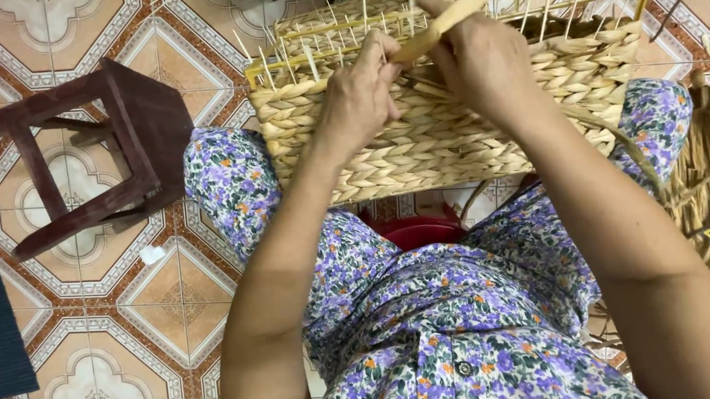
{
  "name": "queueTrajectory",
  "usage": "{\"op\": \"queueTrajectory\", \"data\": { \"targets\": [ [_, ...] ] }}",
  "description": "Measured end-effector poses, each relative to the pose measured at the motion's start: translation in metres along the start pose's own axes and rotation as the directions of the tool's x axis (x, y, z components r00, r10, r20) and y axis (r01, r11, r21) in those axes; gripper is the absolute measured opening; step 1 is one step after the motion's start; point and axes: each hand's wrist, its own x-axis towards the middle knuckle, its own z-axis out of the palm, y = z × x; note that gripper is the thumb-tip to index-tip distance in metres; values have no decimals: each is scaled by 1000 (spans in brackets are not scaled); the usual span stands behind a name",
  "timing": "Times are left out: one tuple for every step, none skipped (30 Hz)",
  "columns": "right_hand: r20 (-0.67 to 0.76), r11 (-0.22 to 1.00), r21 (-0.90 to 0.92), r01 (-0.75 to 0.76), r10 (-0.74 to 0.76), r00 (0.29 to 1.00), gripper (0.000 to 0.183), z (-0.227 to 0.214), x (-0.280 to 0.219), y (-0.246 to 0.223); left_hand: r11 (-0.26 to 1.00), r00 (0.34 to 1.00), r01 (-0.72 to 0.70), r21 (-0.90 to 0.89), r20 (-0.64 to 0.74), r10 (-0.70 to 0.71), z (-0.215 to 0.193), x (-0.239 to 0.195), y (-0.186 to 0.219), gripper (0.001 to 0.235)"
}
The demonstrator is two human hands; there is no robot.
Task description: The person weaves a basket by hand, threading dried plant fibers through a wire frame and tucking the ends into the weave. They periodically use shears to trim the excess material and finish by wrapping fibers around the top edge to form the rim.
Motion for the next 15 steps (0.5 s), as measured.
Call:
{"op": "queueTrajectory", "data": {
  "targets": [
    [54,982,160,-97,89,995,23,7,5,8,993,997,30,-110,74,-22,-7,0,6,12],
    [54,982,161,-95,87,995,23,14,0,11,994,997,30,-109,73,-22,-11,2,9,12],
    [60,926,353,-138,125,990,16,19,-4,16,982,987,115,-151,127,-96,-15,6,13,11],
    [73,830,530,-174,160,984,9,24,-7,21,961,968,201,-187,185,-167,-19,10,17,10],
    [76,830,530,-175,160,984,9,23,-14,19,961,968,204,-188,185,-169,-21,12,21,10],
    [40,840,535,-83,73,997,6,22,-21,17,951,957,245,-187,207,-205,-23,14,25,9],
    [5,844,537,9,-13,1000,7,22,-28,16,941,944,284,-187,229,-240,-24,17,29,8],
    [7,844,536,7,-12,1000,7,11,-29,11,940,943,285,-188,230,-240,-17,19,23,8],
    [-57,921,361,145,-133,989,9,1,-30,6,968,955,233,-99,210,-208,-10,22,18,10],
    [-94,947,165,274,-261,961,14,-10,-32,1,984,966,179,-8,193,-174,-3,24,14,12],
    [-95,947,165,275,-262,960,14,-22,-29,1,984,966,178,-8,192,-173,-4,24,16,12],
    [-66,979,-43,200,-203,977,28,-34,-26,2,985,970,150,81,180,-162,-5,24,19,13],
    [-50,961,-250,120,-137,989,42,-46,-25,3,978,974,120,170,171,-150,-5,23,23,15],
    [-51,961,-250,118,-135,990,42,-52,-22,11,978,974,119,172,172,-149,-10,18,29,15],
    [-42,933,-328,147,-170,985,33,-59,-19,19,982,966,162,98,186,-178,-15,14,34,14]
  ]
}}
